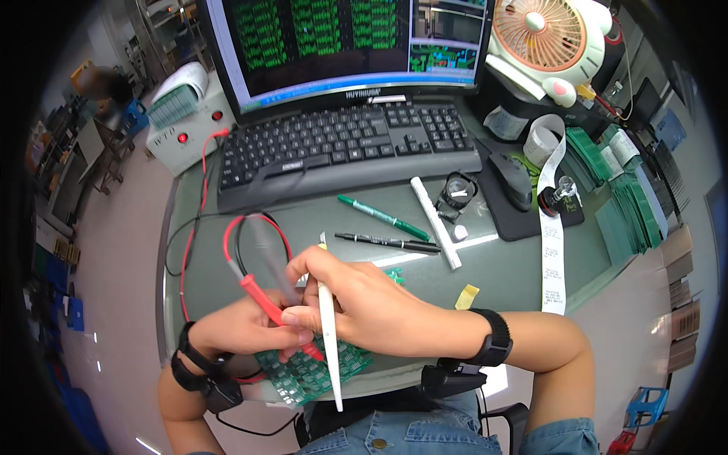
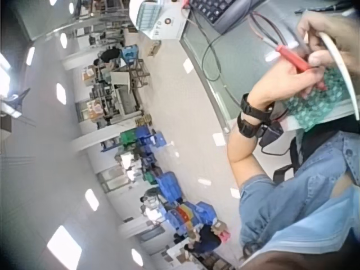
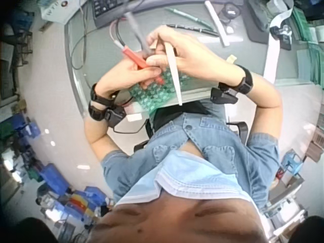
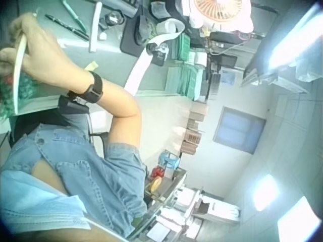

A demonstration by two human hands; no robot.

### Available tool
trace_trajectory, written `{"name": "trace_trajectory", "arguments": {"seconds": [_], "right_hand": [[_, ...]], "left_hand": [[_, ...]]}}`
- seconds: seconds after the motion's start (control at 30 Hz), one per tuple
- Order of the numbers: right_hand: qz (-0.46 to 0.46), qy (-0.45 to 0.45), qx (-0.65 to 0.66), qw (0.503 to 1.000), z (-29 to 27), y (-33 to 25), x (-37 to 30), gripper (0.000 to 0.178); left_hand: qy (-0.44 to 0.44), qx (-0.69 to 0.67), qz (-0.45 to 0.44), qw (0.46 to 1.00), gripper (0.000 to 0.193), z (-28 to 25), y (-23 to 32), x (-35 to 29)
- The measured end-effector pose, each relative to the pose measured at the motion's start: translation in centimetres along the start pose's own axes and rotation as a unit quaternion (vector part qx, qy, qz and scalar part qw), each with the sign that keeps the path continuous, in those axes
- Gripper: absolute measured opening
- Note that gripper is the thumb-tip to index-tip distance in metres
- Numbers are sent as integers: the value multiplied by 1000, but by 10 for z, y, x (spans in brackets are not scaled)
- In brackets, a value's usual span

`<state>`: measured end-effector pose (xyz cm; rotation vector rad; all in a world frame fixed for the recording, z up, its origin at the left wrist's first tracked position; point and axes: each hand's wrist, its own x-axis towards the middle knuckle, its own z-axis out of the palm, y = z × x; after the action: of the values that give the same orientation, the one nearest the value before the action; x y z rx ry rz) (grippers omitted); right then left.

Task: Testing and inspecting printed circuit boards using a multimeter and technical probes at a workstation.

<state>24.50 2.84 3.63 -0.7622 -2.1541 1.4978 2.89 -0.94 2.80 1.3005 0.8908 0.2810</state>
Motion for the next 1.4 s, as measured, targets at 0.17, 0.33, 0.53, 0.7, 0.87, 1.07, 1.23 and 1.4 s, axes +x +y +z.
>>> {"name": "trace_trajectory", "arguments": {"seconds": [0.17, 0.33, 0.53, 0.7, 0.87, 1.07, 1.23, 1.4], "right_hand": [[-123, -13, -130, 984, -3, 6, -20, 35], [-210, -92, -370, 900, 14, 8, -44, 52], [-258, -85, -448, 852, 36, 15, -58, 56], [-294, -42, -505, 810, 35, 10, -65, 33], [-300, 68, -483, 820, -13, -18, -65, 38], [-133, 223, 111, 959, -36, -20, -34, 33], [-151, 98, 139, 974, -19, -17, -33, 41], [-26, 148, 240, 959, -62, -16, -32, 55]], "left_hand": [[67, -192, 236, 950, 27, -22, -16, 2], [330, 60, 321, 886, 46, -60, 2, 32], [357, 250, 222, 872, 43, -85, -18, 72], [371, 99, 297, 874, 51, -85, -4, 45], [335, -255, 413, 808, 43, -85, 8, -13], [289, -243, 388, 841, 44, -17, 13, -2], [285, -299, 307, 858, 46, 17, 24, 11], [184, 20, 188, 965, 43, -3, 38, 4]]}}
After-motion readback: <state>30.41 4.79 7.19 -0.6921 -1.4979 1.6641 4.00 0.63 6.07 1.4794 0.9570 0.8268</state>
